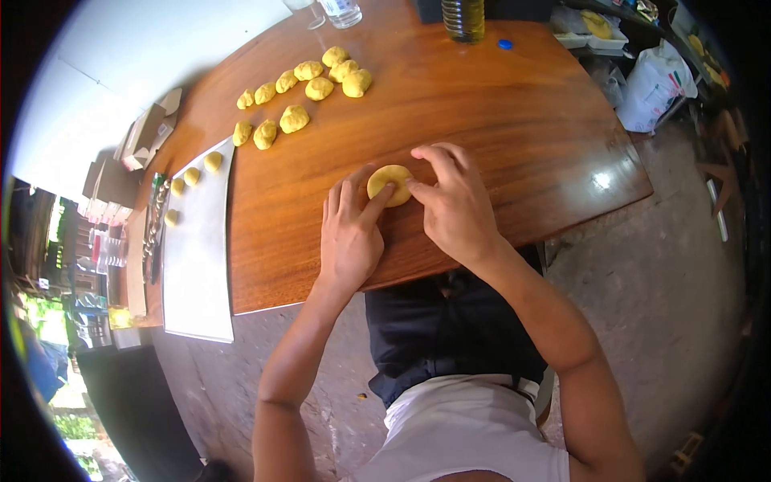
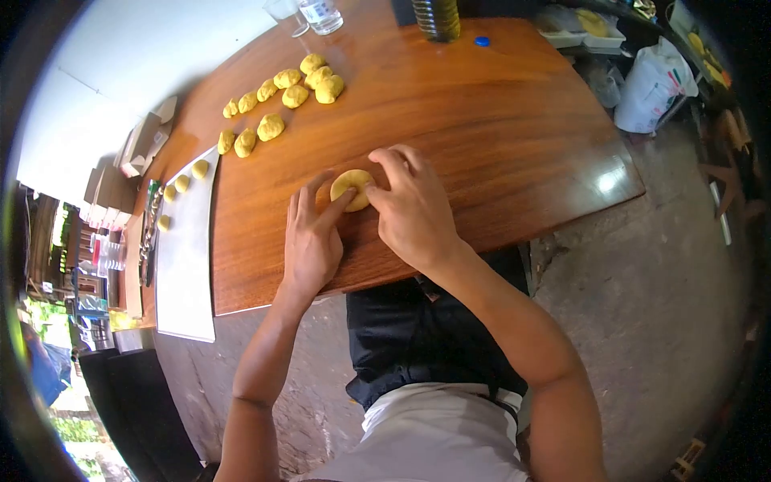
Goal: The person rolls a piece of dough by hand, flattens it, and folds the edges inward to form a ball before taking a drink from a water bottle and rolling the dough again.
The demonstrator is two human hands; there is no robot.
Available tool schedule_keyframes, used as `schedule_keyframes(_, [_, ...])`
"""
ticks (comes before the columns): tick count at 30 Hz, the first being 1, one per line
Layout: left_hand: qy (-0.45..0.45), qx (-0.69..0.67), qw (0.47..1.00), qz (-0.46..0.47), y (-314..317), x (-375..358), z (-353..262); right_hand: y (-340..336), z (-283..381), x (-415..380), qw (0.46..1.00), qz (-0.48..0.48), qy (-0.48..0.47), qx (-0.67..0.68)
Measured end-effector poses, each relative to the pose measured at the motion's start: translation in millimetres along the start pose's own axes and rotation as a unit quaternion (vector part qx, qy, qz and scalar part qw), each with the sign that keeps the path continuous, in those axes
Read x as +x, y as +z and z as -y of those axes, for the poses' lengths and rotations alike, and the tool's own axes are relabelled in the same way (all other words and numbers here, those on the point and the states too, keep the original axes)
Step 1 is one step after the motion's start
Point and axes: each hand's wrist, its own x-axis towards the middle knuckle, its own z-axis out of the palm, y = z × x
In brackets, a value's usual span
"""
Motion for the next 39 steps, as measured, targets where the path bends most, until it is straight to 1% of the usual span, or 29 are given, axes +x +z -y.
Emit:
schedule_keyframes(3, [-0.002, -0.004, 1.000, -0.019, -2.8, -1.9, -0.3, -1.8, 1.7, 1.6, 0.998, 0.042, -0.052, -0.012])
schedule_keyframes(5, [-0.036, -0.015, 0.999, -0.035, -10.1, -9.3, -0.5, -1.6, 2.8, 1.2, 0.997, 0.045, -0.058, -0.022])
schedule_keyframes(7, [-0.043, -0.016, 0.998, -0.036, -12.9, -13.2, -1.8, 0.7, 5.8, 1.8, 0.996, 0.047, -0.069, -0.022])
schedule_keyframes(9, [-0.055, -0.019, 0.998, -0.038, -13.4, -13.8, -1.5, -0.3, 7.3, 3.0, 0.993, 0.072, -0.075, -0.049])
schedule_keyframes(11, [-0.026, -0.011, 0.999, -0.032, -10.7, -12.2, -2.2, 0.5, 8.4, 4.2, 0.992, 0.086, -0.074, -0.052])
schedule_keyframes(12, [-0.030, -0.012, 0.999, -0.032, -9.8, -12.7, -1.7, 0.2, 8.1, 4.6, 0.991, 0.095, -0.072, -0.059])
schedule_keyframes(14, [-0.005, 0.023, 0.999, -0.021, -8.1, -10.3, 0.5, -1.4, 6.5, 5.1, 0.993, 0.086, -0.068, -0.044])
schedule_keyframes(15, [-0.007, 0.022, 1.000, -0.021, -7.6, -8.7, 0.1, -1.2, 6.4, 4.5, 0.995, 0.075, -0.061, -0.025])
schedule_keyframes(17, [-0.015, 0.045, 0.999, -0.001, -7.9, -8.3, -3.0, 1.0, 6.2, 3.9, 0.995, 0.080, -0.059, -0.030])
schedule_keyframes(18, [-0.021, 0.047, 0.999, -0.002, -8.3, -11.3, -1.4, 2.2, 6.8, 3.9, 0.994, 0.082, -0.058, -0.036])
schedule_keyframes(20, [-0.036, 0.002, 0.999, -0.023, -7.9, -13.0, 2.7, 1.8, 8.2, 4.7, 0.993, 0.089, -0.061, -0.045])
schedule_keyframes(22, [-0.022, 0.017, 0.999, -0.021, -6.1, -9.1, 0.7, 1.4, 7.0, 3.8, 0.993, 0.091, -0.054, -0.056])
schedule_keyframes(24, [-0.014, 0.033, 0.999, -0.018, -6.3, -7.4, 0.1, 2.2, 4.7, 4.4, 0.996, 0.074, -0.041, 0.003])
schedule_keyframes(25, [-0.016, 0.033, 0.999, 0.004, -7.2, -5.9, 0.7, 3.1, 6.8, 3.0, 0.996, 0.075, -0.043, 0.005])
schedule_keyframes(26, [-0.019, 0.033, 0.999, 0.023, -8.5, -5.4, 0.1, 4.2, 7.8, 1.9, 0.997, 0.063, -0.042, -0.013])
schedule_keyframes(28, [-0.038, 0.018, 0.999, 0.023, -8.0, -8.9, 3.7, 5.6, 7.0, 2.8, 0.997, 0.048, -0.049, -0.033])
schedule_keyframes(29, [-0.052, 0.001, 0.998, 0.031, -6.5, -9.2, 5.2, 8.2, 6.7, 2.3, 0.995, 0.067, -0.060, -0.046])
schedule_keyframes(31, [-0.038, 0.025, 0.998, 0.032, -3.3, -7.1, 4.5, 7.9, 4.9, 2.2, 0.992, 0.091, -0.072, -0.048])
schedule_keyframes(33, [-0.033, 0.049, 0.998, 0.036, -4.8, -8.5, 4.3, 4.7, 6.0, 1.6, 0.995, 0.081, -0.057, -0.023])
schedule_keyframes(35, [0.003, 0.063, 0.997, 0.053, -9.6, -5.2, 5.7, 3.1, 8.4, 0.9, 0.996, 0.073, -0.051, 0.001])
schedule_keyframes(36, [0.004, 0.065, 0.997, 0.047, -6.5, -4.5, 9.6, 6.0, 8.6, -1.6, 0.995, 0.083, -0.045, -0.019])
schedule_keyframes(38, [-0.064, -0.025, 0.997, -0.022, 7.3, -0.9, 20.2, 8.6, 4.3, -0.9, 0.995, 0.084, -0.036, -0.044])
schedule_keyframes(39, [-0.055, -0.026, 0.998, -0.019, 7.4, 5.2, 18.5, 9.1, 3.1, -0.5, 0.994, 0.088, -0.059, -0.034])
